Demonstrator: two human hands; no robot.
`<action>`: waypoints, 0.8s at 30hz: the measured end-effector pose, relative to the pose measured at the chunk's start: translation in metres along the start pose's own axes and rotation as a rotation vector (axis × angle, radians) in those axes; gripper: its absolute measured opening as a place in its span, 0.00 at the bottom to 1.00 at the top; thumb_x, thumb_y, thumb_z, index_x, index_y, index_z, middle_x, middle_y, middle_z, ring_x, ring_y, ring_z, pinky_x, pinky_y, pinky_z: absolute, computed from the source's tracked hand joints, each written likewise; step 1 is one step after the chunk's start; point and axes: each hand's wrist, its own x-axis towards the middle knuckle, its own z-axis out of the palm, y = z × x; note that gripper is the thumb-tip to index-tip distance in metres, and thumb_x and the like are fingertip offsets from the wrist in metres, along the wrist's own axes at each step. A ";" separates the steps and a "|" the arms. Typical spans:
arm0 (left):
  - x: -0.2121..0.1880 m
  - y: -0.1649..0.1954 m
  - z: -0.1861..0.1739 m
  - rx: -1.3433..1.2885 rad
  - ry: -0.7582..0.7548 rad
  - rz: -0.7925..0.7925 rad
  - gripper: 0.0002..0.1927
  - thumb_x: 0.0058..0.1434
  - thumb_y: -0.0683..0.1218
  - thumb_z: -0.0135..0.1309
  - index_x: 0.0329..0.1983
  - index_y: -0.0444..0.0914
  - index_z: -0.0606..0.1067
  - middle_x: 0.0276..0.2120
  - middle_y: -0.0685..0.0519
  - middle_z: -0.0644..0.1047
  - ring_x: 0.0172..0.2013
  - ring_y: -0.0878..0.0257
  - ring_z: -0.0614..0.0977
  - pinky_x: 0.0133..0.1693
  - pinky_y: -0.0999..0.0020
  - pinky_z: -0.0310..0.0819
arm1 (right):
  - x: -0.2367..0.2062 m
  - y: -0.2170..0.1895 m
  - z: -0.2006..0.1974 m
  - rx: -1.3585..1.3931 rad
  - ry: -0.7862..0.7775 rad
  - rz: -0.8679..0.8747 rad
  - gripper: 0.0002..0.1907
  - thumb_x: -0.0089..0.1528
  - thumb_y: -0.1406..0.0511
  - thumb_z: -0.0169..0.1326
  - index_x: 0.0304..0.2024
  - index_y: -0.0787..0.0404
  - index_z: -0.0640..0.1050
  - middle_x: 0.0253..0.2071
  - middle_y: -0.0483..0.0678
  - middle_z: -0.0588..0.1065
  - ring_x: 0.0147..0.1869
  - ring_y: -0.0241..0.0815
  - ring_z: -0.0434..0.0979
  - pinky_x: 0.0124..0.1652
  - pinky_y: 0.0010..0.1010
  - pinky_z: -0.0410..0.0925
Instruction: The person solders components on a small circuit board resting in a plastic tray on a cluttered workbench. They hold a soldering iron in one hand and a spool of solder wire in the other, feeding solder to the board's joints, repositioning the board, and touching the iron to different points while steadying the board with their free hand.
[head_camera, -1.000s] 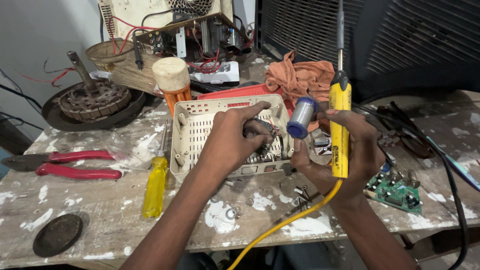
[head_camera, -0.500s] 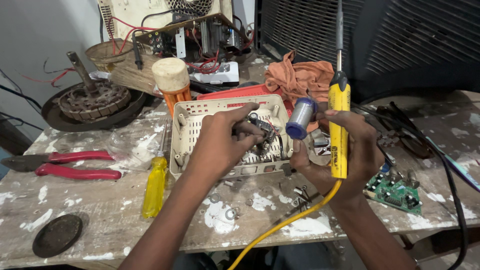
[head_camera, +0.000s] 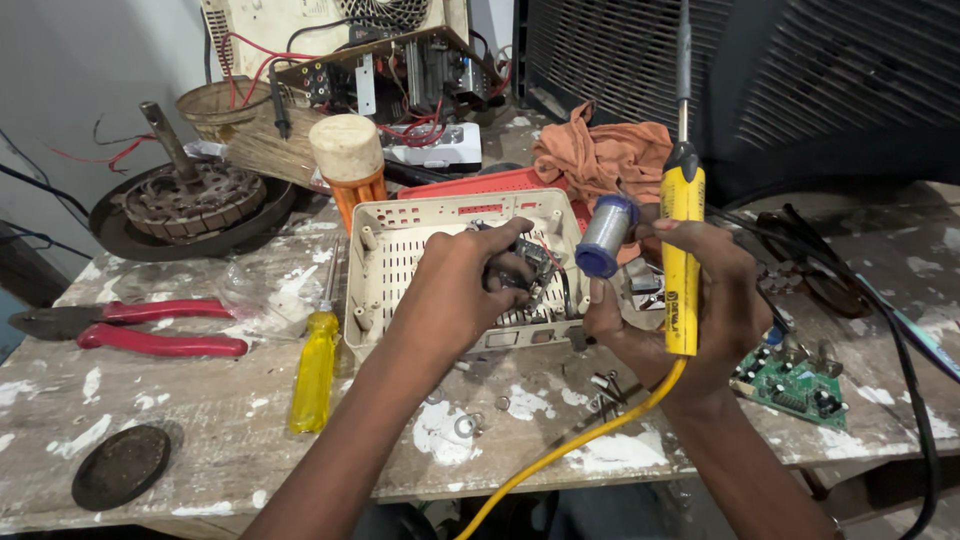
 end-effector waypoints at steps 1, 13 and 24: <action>0.000 0.000 0.000 -0.008 -0.004 -0.006 0.33 0.49 0.33 0.60 0.61 0.35 0.74 0.35 0.48 0.86 0.32 0.61 0.88 0.38 0.68 0.82 | 0.000 0.000 0.000 0.003 0.000 -0.002 0.31 0.61 0.68 0.70 0.60 0.64 0.67 0.54 0.52 0.72 0.54 0.44 0.83 0.52 0.30 0.77; -0.001 0.001 0.000 -0.014 0.000 -0.001 0.30 0.51 0.34 0.58 0.61 0.33 0.73 0.34 0.49 0.86 0.33 0.62 0.89 0.39 0.69 0.81 | 0.000 0.001 0.000 -0.014 -0.010 -0.016 0.31 0.61 0.67 0.70 0.59 0.63 0.67 0.55 0.52 0.73 0.53 0.43 0.83 0.52 0.30 0.76; -0.001 0.002 0.000 -0.044 -0.005 0.009 0.29 0.50 0.32 0.57 0.59 0.33 0.75 0.34 0.47 0.86 0.35 0.60 0.89 0.40 0.68 0.82 | 0.000 0.000 -0.001 -0.037 -0.010 -0.015 0.30 0.61 0.67 0.70 0.59 0.64 0.68 0.55 0.53 0.73 0.53 0.44 0.83 0.52 0.30 0.76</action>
